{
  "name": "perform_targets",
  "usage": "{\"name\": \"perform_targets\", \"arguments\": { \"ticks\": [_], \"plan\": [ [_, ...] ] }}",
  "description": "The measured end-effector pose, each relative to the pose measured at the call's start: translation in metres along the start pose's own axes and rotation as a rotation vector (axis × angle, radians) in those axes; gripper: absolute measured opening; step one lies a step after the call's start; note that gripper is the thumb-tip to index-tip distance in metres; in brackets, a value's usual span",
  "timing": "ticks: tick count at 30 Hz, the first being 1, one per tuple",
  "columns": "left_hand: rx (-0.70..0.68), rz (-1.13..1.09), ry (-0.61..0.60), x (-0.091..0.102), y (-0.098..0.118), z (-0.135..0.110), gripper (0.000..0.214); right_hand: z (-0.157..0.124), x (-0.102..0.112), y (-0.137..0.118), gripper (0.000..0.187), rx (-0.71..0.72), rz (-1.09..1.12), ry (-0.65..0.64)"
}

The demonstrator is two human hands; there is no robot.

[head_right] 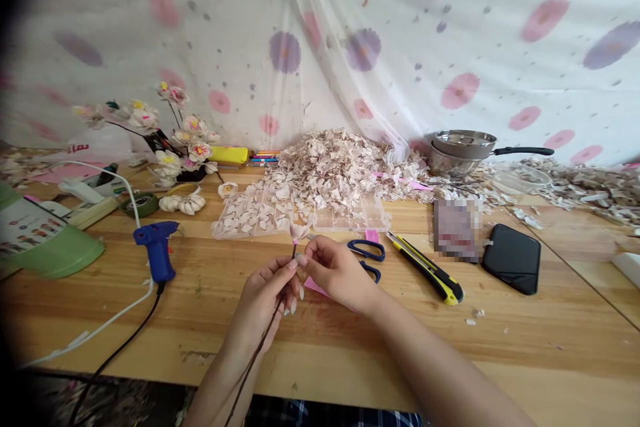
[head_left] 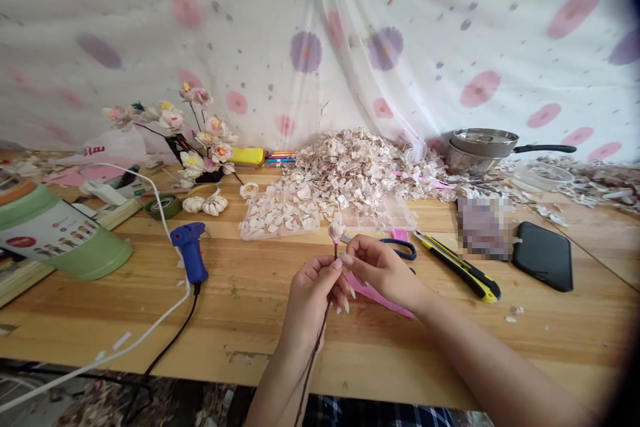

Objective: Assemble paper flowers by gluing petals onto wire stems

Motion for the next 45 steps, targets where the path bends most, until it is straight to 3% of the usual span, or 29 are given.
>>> {"name": "perform_targets", "arguments": {
  "ticks": [4, 9, 11, 15, 21, 28, 45],
  "plan": [
    [0.014, -0.020, -0.010, 0.000, -0.001, 0.002, 0.034, 0.002, 0.006, -0.007, 0.034, 0.003, 0.097, 0.042],
    [0.014, -0.029, -0.016, -0.002, -0.004, 0.003, 0.033, 0.002, 0.027, -0.009, 0.029, 0.043, 0.213, 0.301],
    [0.022, -0.025, -0.020, -0.003, -0.006, 0.003, 0.034, 0.002, 0.030, -0.007, 0.026, 0.049, 0.276, 0.349],
    [0.032, 0.001, -0.024, -0.006, -0.009, 0.003, 0.035, 0.003, 0.027, 0.001, 0.022, 0.044, 0.422, 0.369],
    [0.043, 0.047, -0.017, -0.011, -0.010, 0.002, 0.036, 0.005, 0.011, 0.008, 0.019, 0.023, 0.554, 0.300],
    [0.040, 0.075, -0.048, -0.015, -0.014, 0.001, 0.033, 0.004, 0.014, 0.008, 0.018, 0.096, 0.550, 0.360],
    [0.057, 0.070, -0.054, -0.019, -0.017, 0.002, 0.032, 0.003, 0.012, 0.011, 0.019, 0.117, 0.496, 0.409]
  ]
}}
Point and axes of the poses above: each hand's wrist, its own z-axis towards the middle knuckle, its own x-axis out of the back of the hand, y = z × x, the point moved 5 cm from there along z, towards the middle knuckle, and after that the axes turned 4 degrees about -y, right-handed, at the moved point
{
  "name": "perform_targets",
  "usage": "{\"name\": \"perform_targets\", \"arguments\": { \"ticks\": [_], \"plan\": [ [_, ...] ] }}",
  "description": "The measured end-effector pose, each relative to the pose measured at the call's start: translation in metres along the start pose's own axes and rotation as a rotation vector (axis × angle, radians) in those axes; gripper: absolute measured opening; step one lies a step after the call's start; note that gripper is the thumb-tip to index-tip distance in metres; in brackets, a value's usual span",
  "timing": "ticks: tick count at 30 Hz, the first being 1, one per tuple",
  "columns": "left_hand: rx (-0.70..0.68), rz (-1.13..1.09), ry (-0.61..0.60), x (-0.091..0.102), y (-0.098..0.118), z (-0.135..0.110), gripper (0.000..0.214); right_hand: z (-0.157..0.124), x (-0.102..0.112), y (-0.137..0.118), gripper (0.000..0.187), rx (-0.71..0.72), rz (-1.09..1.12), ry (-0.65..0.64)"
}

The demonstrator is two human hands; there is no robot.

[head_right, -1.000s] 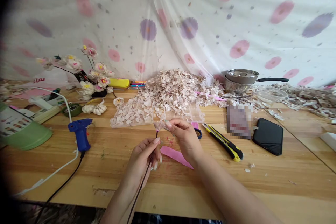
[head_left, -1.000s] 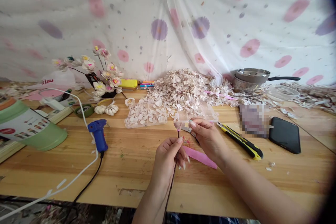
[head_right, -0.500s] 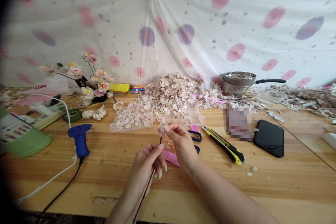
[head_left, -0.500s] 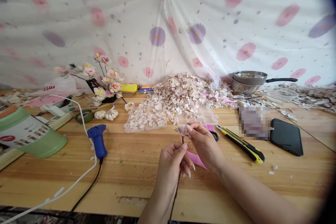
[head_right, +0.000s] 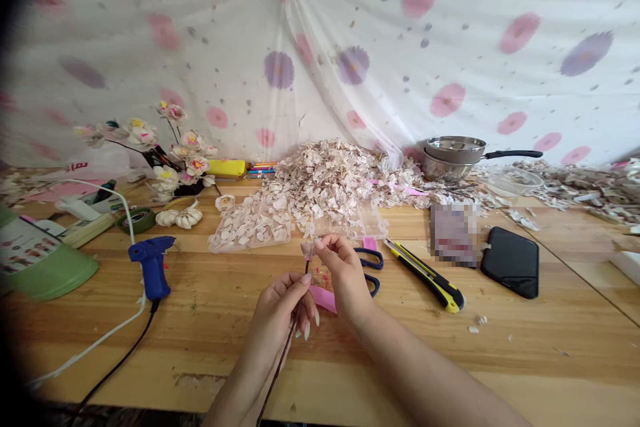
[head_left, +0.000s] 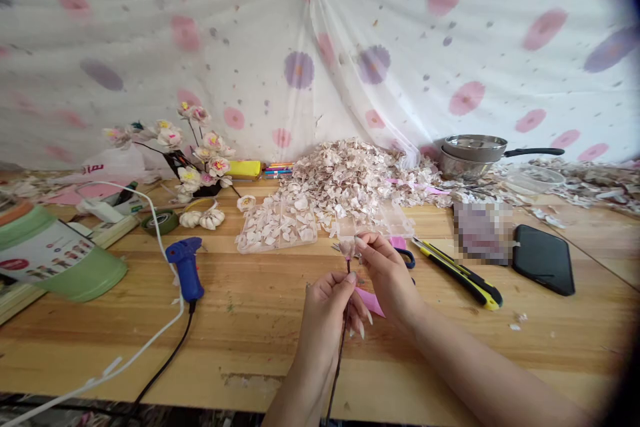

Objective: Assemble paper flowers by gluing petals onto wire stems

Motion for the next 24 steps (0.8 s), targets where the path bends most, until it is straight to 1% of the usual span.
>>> {"name": "perform_targets", "arguments": {
  "ticks": [7, 15, 24],
  "plan": [
    [0.014, 0.015, -0.020, -0.0023, -0.0014, -0.0010, 0.032, 0.0015, 0.0016, 0.0041, 0.022, 0.025, -0.090, 0.018],
    [0.006, 0.018, -0.015, -0.0023, -0.0019, -0.0005, 0.032, 0.0029, 0.0015, 0.0042, 0.032, 0.056, -0.174, 0.064],
    [0.012, 0.030, -0.006, -0.0019, -0.0010, -0.0011, 0.031, 0.0003, 0.0003, -0.0048, 0.029, 0.169, -0.238, 0.096]
  ]
}}
Point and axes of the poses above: each hand's wrist, its own z-axis towards the middle knuckle, its own x-axis out of the back of the hand, y = z × x, the point moved 5 cm from there along z, towards the middle knuckle, and after that the axes turned 4 degrees about -y, right-handed, at the moved point
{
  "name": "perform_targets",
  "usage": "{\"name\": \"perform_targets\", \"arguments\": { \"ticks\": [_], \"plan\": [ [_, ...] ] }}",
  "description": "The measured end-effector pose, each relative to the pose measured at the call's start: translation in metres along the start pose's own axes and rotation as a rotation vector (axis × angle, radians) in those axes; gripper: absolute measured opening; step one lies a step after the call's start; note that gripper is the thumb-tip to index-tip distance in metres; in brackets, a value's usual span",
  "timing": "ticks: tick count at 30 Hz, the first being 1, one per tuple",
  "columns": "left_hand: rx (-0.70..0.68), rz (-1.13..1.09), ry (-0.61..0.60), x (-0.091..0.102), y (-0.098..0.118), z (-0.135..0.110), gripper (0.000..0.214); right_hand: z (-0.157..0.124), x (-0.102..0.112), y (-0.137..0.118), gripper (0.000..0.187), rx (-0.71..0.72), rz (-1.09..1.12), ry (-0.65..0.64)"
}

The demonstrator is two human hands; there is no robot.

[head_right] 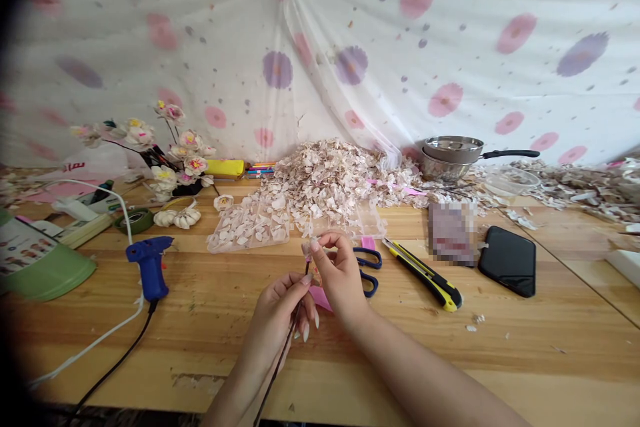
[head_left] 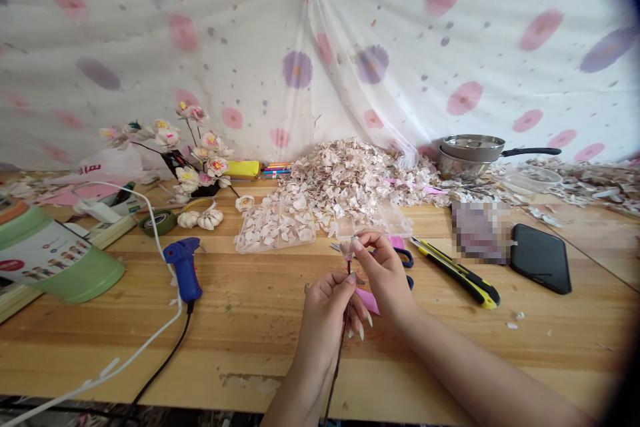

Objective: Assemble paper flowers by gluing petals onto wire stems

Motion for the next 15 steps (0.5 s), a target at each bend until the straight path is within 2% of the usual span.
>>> {"name": "perform_targets", "arguments": {
  "ticks": [9, 15],
  "plan": [
    [0.009, -0.007, 0.001, -0.0002, 0.0026, -0.0002, 0.032, -0.0031, 0.0010, -0.0010, 0.028, -0.054, 0.072, 0.015],
    [-0.002, 0.001, -0.022, 0.0013, 0.0003, 0.0005, 0.029, -0.0027, 0.0012, -0.0019, 0.030, -0.055, 0.042, 0.028]
  ]
}}
Point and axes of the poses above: each hand's wrist, its own z-axis towards the middle knuckle, its own x-axis out of the back of the hand, y = z × x, the point moved 5 cm from there along z, towards the middle knuckle, and after that the axes turned 4 degrees about -y, right-handed, at the moved point
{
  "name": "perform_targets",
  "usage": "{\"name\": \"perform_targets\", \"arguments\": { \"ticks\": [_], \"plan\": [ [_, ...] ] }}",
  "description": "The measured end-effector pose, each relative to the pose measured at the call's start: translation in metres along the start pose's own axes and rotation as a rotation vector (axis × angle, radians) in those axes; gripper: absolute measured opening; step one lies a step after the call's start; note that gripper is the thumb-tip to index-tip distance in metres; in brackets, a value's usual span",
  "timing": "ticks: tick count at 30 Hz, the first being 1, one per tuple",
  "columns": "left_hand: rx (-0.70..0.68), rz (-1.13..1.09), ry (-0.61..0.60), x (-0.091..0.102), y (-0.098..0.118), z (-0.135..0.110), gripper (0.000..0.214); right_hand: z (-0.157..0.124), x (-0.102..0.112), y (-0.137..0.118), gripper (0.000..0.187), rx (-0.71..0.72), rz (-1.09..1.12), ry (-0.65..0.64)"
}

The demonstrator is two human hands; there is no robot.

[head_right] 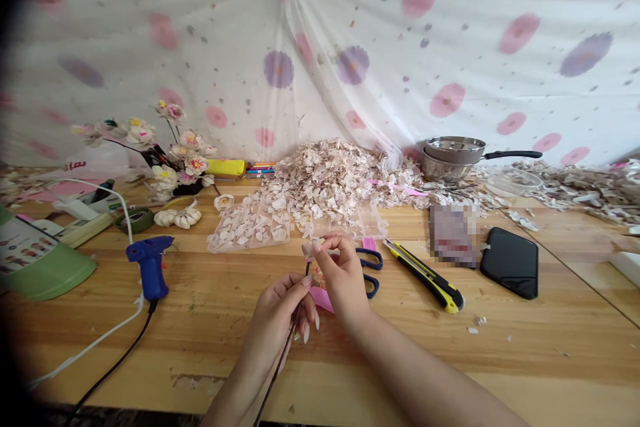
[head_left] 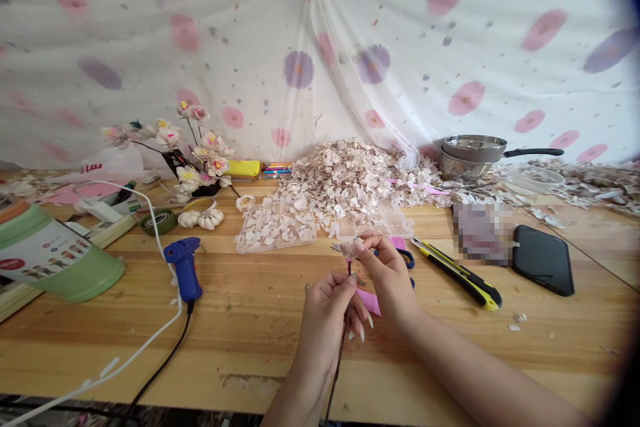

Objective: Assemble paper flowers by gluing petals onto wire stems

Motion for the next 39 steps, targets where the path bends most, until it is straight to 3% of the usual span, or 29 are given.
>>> {"name": "perform_targets", "arguments": {
  "ticks": [21, 25, 30, 36, 39],
  "plan": [
    [0.010, 0.027, 0.004, -0.002, 0.001, -0.002, 0.031, 0.003, 0.001, 0.007, 0.022, 0.085, -0.108, -0.040],
    [0.007, 0.029, 0.013, -0.001, 0.001, -0.002, 0.032, 0.003, 0.001, 0.010, 0.023, 0.081, -0.085, -0.058],
    [0.013, 0.030, 0.008, -0.001, 0.000, -0.003, 0.031, 0.004, 0.007, 0.012, 0.031, 0.057, -0.065, 0.026],
    [-0.021, -0.005, 0.014, -0.001, 0.004, -0.005, 0.030, 0.005, 0.013, 0.004, 0.024, 0.043, 0.014, 0.087],
    [-0.073, -0.040, 0.022, 0.000, 0.011, -0.010, 0.030, 0.005, 0.013, 0.002, 0.024, 0.018, 0.078, 0.040]
  ]
}}
Point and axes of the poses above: each hand's wrist, its own z-axis towards the middle knuckle, its own x-axis out of the back of the hand, y = z × x, the point moved 5 cm from there along z, towards the middle knuckle, and after that the axes turned 4 degrees about -y, right-handed, at the moved point
